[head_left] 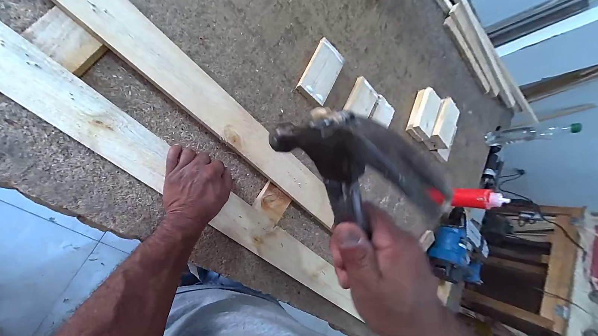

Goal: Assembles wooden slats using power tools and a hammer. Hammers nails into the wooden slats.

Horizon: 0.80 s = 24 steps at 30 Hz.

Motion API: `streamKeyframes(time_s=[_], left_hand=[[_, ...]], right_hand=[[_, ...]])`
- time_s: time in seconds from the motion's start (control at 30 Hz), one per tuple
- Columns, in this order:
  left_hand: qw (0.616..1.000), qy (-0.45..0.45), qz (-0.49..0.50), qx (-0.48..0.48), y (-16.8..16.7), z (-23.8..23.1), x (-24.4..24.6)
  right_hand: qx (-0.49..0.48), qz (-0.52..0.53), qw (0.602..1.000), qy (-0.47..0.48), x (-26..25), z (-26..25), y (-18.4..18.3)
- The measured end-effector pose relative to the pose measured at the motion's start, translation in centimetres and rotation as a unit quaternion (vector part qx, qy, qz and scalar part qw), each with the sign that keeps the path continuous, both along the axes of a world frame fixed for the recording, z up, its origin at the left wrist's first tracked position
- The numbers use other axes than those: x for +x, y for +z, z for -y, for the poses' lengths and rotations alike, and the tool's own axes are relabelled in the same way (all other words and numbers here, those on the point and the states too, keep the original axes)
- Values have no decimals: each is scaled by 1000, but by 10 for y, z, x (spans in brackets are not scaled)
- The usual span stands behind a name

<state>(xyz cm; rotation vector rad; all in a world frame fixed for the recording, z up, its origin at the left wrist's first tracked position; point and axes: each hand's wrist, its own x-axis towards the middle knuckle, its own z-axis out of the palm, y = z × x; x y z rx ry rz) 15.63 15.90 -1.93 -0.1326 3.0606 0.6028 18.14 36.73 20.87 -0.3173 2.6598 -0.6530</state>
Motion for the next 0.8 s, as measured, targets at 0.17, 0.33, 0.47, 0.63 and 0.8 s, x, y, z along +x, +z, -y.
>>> streamKeyframes(time_s=[0.17,0.33,0.47,0.63,0.8], left_hand=[[1000,6,-8,-3,0,0,-2],[1000,9,-9,-7,0,0,-2],[1000,10,-3,-16,0,-1,-1],[1000,11,-3,-20,0,0,-4],[1000,13,7,-28,3,-1,-3]], right_hand=[[320,365,874,3,-7,-18,-21],[84,122,988,-34,-12,-5,32],[-45,41,996,-58,21,-15,-10],[243,388,888,-50,22,-46,-25],[-73,26,992,-104,17,-26,17]])
